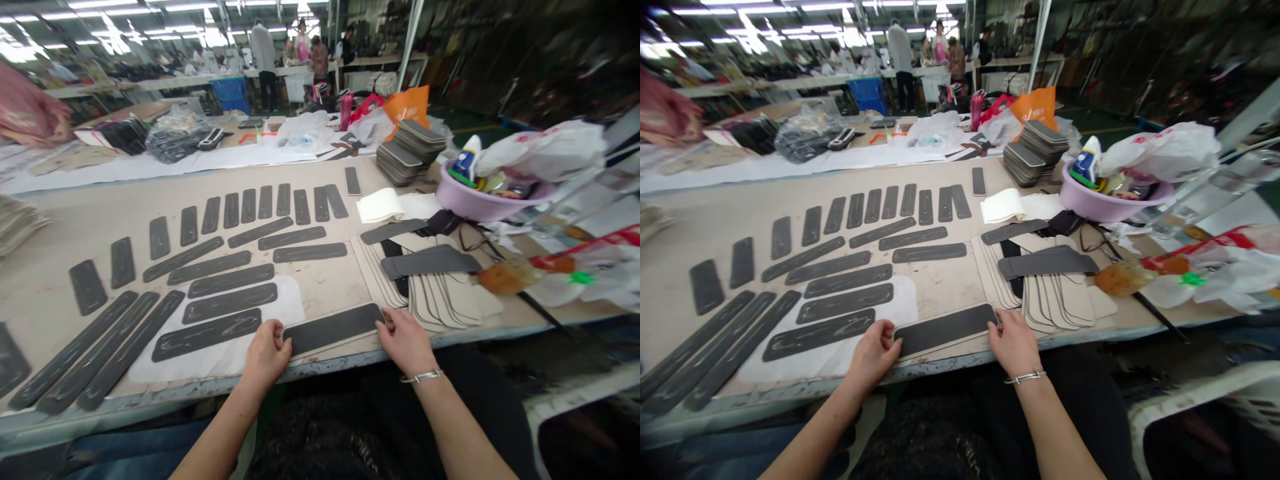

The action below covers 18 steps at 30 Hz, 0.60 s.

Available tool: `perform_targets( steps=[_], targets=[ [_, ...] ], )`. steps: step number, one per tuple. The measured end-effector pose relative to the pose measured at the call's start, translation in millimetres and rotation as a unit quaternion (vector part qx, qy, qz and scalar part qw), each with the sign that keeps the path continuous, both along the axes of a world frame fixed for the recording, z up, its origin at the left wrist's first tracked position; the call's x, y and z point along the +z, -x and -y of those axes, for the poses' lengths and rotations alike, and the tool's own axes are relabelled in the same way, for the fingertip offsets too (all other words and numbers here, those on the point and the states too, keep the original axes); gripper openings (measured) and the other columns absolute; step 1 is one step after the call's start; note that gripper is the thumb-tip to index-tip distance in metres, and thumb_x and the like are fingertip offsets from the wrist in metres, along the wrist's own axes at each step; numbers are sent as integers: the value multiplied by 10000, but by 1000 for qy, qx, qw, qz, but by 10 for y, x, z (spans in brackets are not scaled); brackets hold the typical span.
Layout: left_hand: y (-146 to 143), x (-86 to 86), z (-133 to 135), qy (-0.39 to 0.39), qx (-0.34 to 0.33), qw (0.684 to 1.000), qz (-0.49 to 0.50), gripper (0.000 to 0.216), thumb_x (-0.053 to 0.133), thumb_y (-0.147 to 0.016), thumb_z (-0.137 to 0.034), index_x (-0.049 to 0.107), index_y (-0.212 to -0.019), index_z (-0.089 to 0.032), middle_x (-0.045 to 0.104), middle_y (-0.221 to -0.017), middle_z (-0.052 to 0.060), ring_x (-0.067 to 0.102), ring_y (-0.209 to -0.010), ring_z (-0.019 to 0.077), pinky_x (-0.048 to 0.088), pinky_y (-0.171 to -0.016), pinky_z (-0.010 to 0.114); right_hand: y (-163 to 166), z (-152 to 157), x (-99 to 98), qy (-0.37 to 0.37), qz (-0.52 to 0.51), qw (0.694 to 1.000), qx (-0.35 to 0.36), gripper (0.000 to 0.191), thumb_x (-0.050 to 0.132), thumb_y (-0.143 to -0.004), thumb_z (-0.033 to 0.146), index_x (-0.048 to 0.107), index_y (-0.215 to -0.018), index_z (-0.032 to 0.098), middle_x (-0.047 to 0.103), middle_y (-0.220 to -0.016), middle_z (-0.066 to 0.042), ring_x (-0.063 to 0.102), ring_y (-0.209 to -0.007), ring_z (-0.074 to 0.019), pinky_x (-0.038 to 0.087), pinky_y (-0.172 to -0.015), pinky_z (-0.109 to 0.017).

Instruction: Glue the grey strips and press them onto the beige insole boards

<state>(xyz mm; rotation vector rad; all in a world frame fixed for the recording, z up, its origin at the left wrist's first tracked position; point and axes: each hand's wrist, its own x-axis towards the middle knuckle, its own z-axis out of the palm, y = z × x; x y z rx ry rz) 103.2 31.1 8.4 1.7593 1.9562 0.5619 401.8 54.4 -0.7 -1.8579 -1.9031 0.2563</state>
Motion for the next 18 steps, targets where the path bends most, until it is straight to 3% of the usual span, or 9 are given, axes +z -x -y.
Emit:
perform_targets(
  steps=[7, 11, 14, 18],
  targets=[
    [64, -69, 7, -71, -63, 995, 39, 141, 491, -787, -292, 584, -841, -201, 487, -748, -1, 517, -559, 106, 463, -532, 235, -15, -13, 34, 31, -15, 999, -11, 244, 514, -796, 266, 603, -999, 166, 589, -866, -65, 560, -706, -175, 485, -701, -313],
    [54, -46, 9, -84, -69, 993, 40, 149, 488, -793, -286, 598, -826, -192, 489, -747, 3, 518, -549, 102, 459, -516, 227, 135, 60, 143, -20, 15, 1000, 6, 370, 468, -854, 278, 525, -1183, 120, 568, -1073, -145, 546, -958, -252, 473, -827, -385],
    [60, -51, 5, -83, -74, 993, 29, 145, 491, -792, -282, 593, -836, -189, 483, -740, -1, 518, -549, 106, 460, -528, 238, 456, 161, 234, -35, 16, 992, 118, 499, 452, -883, 302, 381, -1336, 107, 461, -1292, -155, 402, -1199, -265, 370, -995, -421],
    [76, -82, -8, -84, -83, 993, 11, 143, 496, -788, -285, 587, -853, -194, 478, -728, -6, 517, -555, 117, 459, -538, 256, 875, 262, 222, 12, 21, 962, 274, 651, 487, -865, 450, 287, -1393, 126, 295, -1437, -111, 220, -1326, -241, 200, -1098, -441]
  ],
)
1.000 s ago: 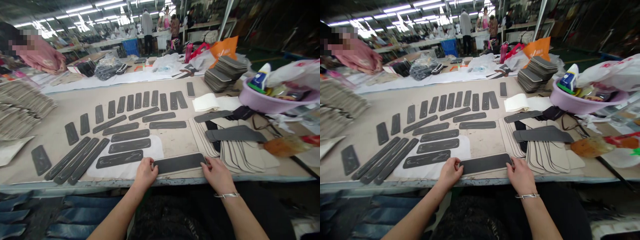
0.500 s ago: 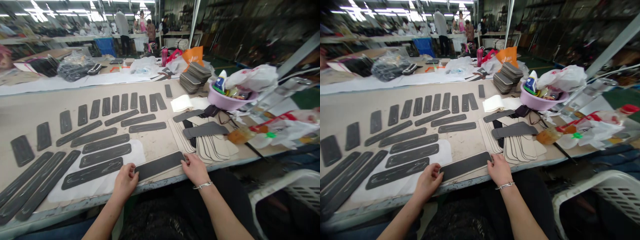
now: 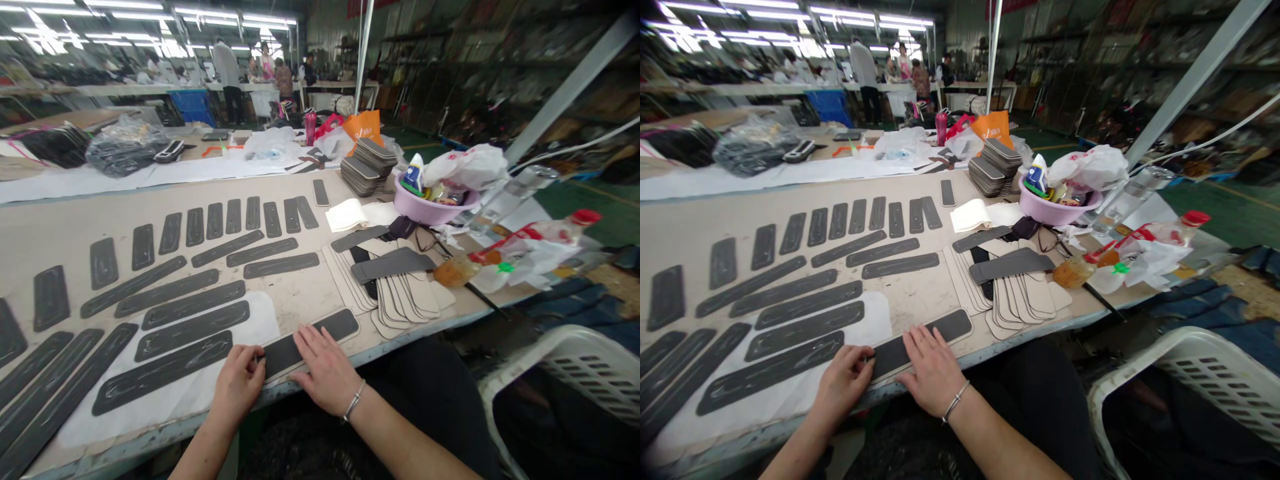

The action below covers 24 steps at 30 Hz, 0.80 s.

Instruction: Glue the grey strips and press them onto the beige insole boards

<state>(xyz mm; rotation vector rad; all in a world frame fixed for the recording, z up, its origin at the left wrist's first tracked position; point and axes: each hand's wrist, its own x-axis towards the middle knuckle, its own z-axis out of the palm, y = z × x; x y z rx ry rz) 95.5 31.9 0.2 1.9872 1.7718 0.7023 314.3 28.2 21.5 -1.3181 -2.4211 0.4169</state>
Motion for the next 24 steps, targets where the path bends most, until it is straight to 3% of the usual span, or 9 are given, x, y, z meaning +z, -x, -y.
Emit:
perform_targets(
  steps=[4, 10, 15, 21, 23, 24],
  targets=[
    [5, -9, -11, -13, -4, 1000, -8, 136, 493, -784, -281, 584, -844, -200, 478, -717, -6, 517, -566, 125, 459, -539, 261, -39, -46, -101, 26, 29, 998, 42, 698, 449, -856, 550, 280, -1398, 144, 238, -1463, -86, 161, -1347, -223, 157, -1108, -443],
    [-18, 18, -3, 0, 2, 1000, -10, 112, 482, -781, -235, 566, -844, -197, 462, -709, -12, 497, -541, 114, 448, -524, 250, -596, -249, -193, 12, 93, 995, -26, 665, 396, -890, 510, 233, -1415, 135, 236, -1460, -94, 162, -1348, -213, 187, -1095, -437],
    [-60, 77, 15, 23, 15, 1000, -12, 110, 460, -770, -153, 549, -830, -176, 467, -772, 6, 496, -552, 104, 468, -569, 261, -706, -278, -259, -20, 135, 989, -60, 627, 365, -903, 476, 243, -1410, 128, 236, -1459, -100, 156, -1349, -223, 192, -1079, -472],
    [-256, 342, 245, -29, 41, 994, -92, 362, 423, -778, -99, 502, -1127, -156, 510, -1050, 126, 525, -993, 233, 468, -858, 409, -675, -263, -370, -55, 141, 987, -60, 625, 359, -891, 476, 270, -1403, 128, 271, -1447, -88, 171, -1345, -234, 199, -1071, -487],
    [-495, 428, 343, -47, -12, 995, -89, 429, 400, -823, -150, 431, -1250, -151, 476, -1193, 164, 465, -1125, 259, 421, -941, 439, -692, -265, -418, -65, 139, 987, -56, 633, 342, -890, 492, 268, -1405, 132, 279, -1444, -87, 174, -1344, -240, 211, -1066, -492],
    [-641, 453, 369, -50, -70, 993, -85, 464, 404, -840, -200, 387, -1301, -146, 434, -1279, 174, 409, -1200, 272, 386, -984, 449, -703, -267, -444, -69, 140, 986, -54, 633, 330, -890, 497, 269, -1406, 135, 281, -1444, -86, 175, -1343, -244, 217, -1062, -498]
  ],
)
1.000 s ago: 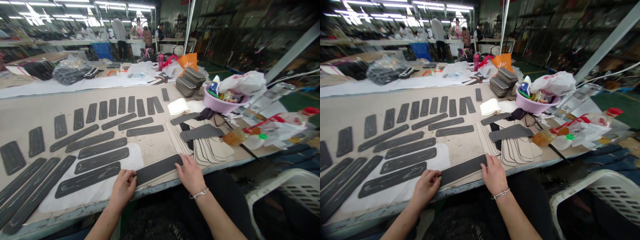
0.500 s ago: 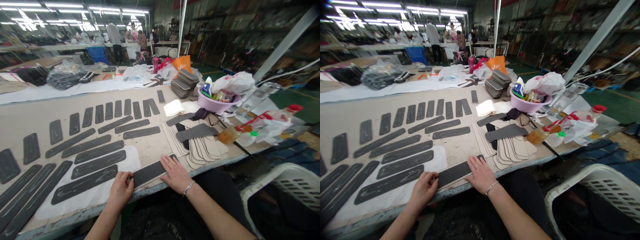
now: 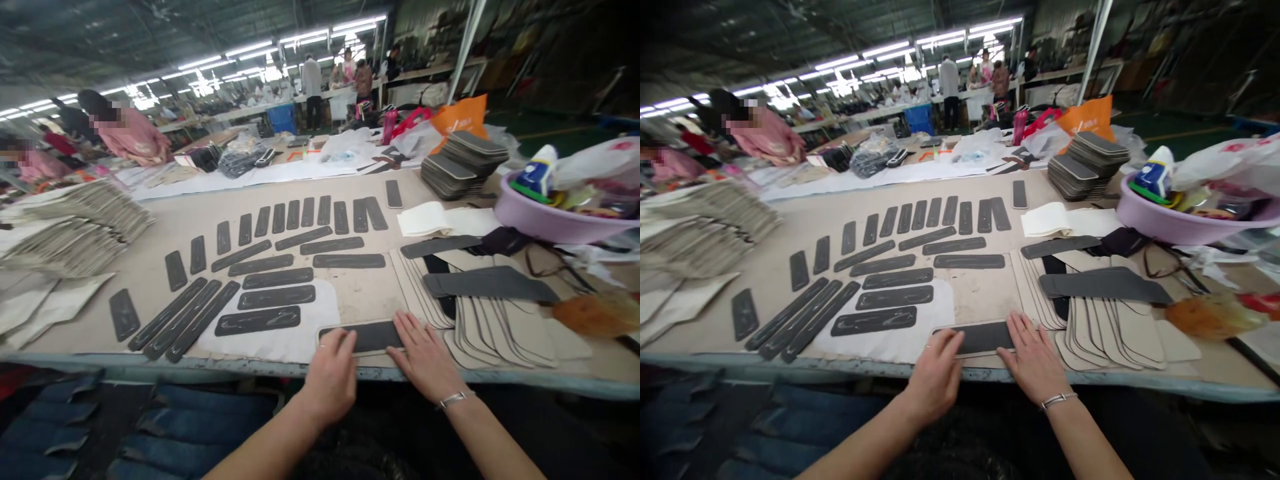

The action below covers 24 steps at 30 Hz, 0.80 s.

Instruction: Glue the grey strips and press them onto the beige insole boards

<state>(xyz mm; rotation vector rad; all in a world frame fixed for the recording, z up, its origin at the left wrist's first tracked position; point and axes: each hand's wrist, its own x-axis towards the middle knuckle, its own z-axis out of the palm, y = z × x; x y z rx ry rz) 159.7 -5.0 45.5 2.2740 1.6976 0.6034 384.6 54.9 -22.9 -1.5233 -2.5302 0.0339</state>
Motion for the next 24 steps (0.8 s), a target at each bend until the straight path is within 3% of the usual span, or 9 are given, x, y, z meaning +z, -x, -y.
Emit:
perform_targets(
  steps=[3, 6, 10, 16, 20, 24],
  targets=[
    [-419, -12, -54, 22, -120, 992, -25, 664, 408, -849, -465, 273, -1380, -90, 243, -1455, 174, 153, -1353, 319, 251, -1073, 500, -35, -12, -73, -10, 13, 1000, 12, 598, 294, -898, 458, 285, -1400, 134, 275, -1447, -80, 165, -1345, -249, 230, -1051, -512],
    [-580, -116, -213, 61, -113, 989, -70, 778, 275, -854, -590, 202, -1403, -43, 183, -1475, 188, 68, -1370, 321, 163, -1090, 526, -52, -22, -106, -14, 29, 999, 19, 593, 287, -899, 443, 282, -1401, 127, 254, -1456, -72, 147, -1350, -244, 230, -1052, -502],
    [-275, -250, -260, 71, -103, 986, -108, 791, 219, -856, -619, 231, -1394, -38, 182, -1475, 187, 68, -1375, 295, 131, -1104, 490, -29, -16, -69, -12, 38, 999, 10, 652, 299, -893, 516, 257, -1408, 118, 237, -1461, -73, 133, -1353, -243, 205, -1065, -489],
    [369, -313, -7, 45, -88, 985, -142, 825, 353, -821, -630, 220, -1399, -57, 145, -1484, 179, 81, -1372, 299, 175, -1104, 440, 22, -15, -8, 11, 19, 1000, 6, 635, 322, -902, 491, 224, -1418, 135, 236, -1462, -74, 136, -1353, -235, 195, -1068, -500],
    [448, -386, 69, 8, -81, 984, -159, 822, 442, -807, -584, 216, -1402, -64, 149, -1482, 185, 104, -1366, 317, 219, -1092, 447, -52, -35, 63, 45, -19, 999, -4, 626, 345, -907, 460, 212, -1421, 128, 203, -1470, -104, 134, -1354, -229, 206, -1076, -482],
    [427, -492, 40, -34, -77, 981, -176, 830, 429, -801, -605, 234, -1399, -64, 157, -1477, 196, 113, -1361, 340, 243, -1077, 477, -174, -28, 204, 53, -88, 992, -79, 612, 283, -939, 409, 146, -1427, 66, 176, -1471, -151, 137, -1355, -190, 250, -1080, -395]
  ],
)
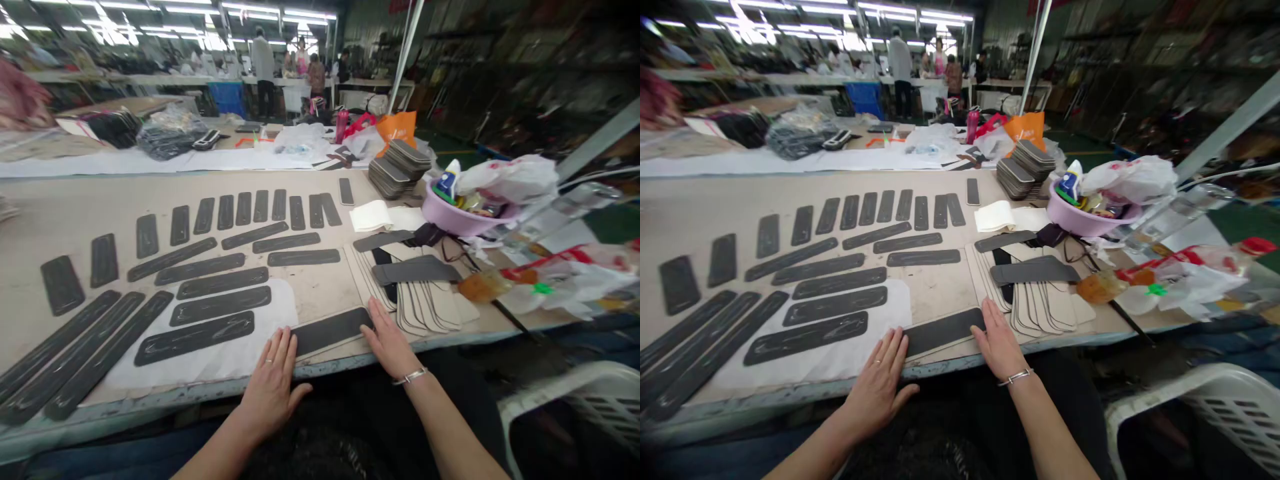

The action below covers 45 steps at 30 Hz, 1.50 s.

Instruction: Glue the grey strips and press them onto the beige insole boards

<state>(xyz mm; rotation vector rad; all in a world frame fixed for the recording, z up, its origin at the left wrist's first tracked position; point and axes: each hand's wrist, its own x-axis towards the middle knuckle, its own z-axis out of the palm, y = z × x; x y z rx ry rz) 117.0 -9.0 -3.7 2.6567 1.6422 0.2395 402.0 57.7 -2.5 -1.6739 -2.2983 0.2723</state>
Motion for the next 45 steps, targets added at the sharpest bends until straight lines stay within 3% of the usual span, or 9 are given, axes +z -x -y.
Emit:
perform_targets(
  steps=[4, 10, 17, 21, 26, 32, 36, 39, 45],
  targets=[
    [14, -57, -12, -22, -17, 999, -17, 858, 410, -790, -638, 247, -1395, -52, 165, -1473, 204, 124, -1358, 346, 253, -1073, 481, 129, 132, 77, -9, 35, 999, 6, 616, 310, -931, 411, 173, -1424, 69, 181, -1472, -128, 99, -1361, -215, 172, -1103, -435],
    [23, -66, -6, -39, -19, 999, -29, 865, 420, -785, -634, 211, -1410, -73, 169, -1479, 183, 142, -1358, 335, 259, -1073, 479, 448, 310, 4, 32, 73, 996, 24, 703, 405, -882, 494, 220, -1415, 74, 102, -1483, -117, 64, -1362, -257, 116, -1104, -469],
    [40, -87, -9, -50, -25, 998, -39, 883, 427, -778, -636, 189, -1416, -74, 174, -1476, 187, 154, -1356, 333, 268, -1067, 470, 286, 231, 72, 88, 19, 995, 43, 646, 322, -909, 500, 222, -1418, 114, 154, -1482, -68, 105, -1361, -204, 133, -1111, -416],
    [62, -74, -6, -58, -31, 997, -45, 853, 416, -793, -622, 173, -1424, -102, 208, -1470, 173, 187, -1350, 322, 301, -1040, 474, 223, 245, 84, 76, 13, 996, 32, 598, 358, -909, 473, 246, -1416, 177, 156, -1484, -59, 93, -1362, -210, 110, -1106, -444],
    [-177, 61, -96, -74, 3, 997, -34, 738, 387, -831, -573, 225, -1417, -154, 204, -1475, 149, 178, -1350, 336, 272, -1027, 532, 239, 297, 71, 67, 13, 997, 41, 600, 407, -888, 507, 271, -1407, 238, 116, -1491, -45, 71, -1364, -218, 88, -1100, -463],
    [-395, 16, -309, -36, -66, 996, -43, 705, 336, -856, -564, 216, -1420, -157, 257, -1459, 120, 236, -1338, 305, 276, -1033, 514, 170, 341, 233, 71, 10, 996, 57, 562, 455, -870, 484, 364, -1367, 237, 267, -1452, -69, 227, -1329, -245, 191, -1079, -482],
    [-342, -51, -330, -34, -77, 995, -53, 672, 325, -878, -518, 157, -1432, -176, 207, -1477, 86, 212, -1350, 279, 264, -1048, 491, -195, 35, 458, -13, -23, 999, 19, 462, 465, -877, 321, 431, -1323, 206, 478, -1317, -74, 447, -1192, -195, 390, -993, -344],
    [-340, -34, -312, -34, -69, 995, -56, 613, 315, -899, -461, 177, -1428, -183, 228, -1472, 75, 226, -1345, 276, 270, -1045, 489, -606, -406, 540, -89, 16, 995, -41, 468, 443, -861, 220, 424, -1325, 167, 469, -1316, -103, 430, -1202, -214, 384, -1004, -362],
    [-365, 13, -326, -20, -80, 996, -38, 580, 310, -911, -442, 176, -1427, -214, 231, -1475, 63, 222, -1347, 270, 257, -1059, 471, -1214, -1093, 347, 4, 130, 987, -96, 518, 553, -801, 260, 474, -1291, 111, 450, -1334, -127, 394, -1231, -278, 334, -1038, -392]
  ],
)
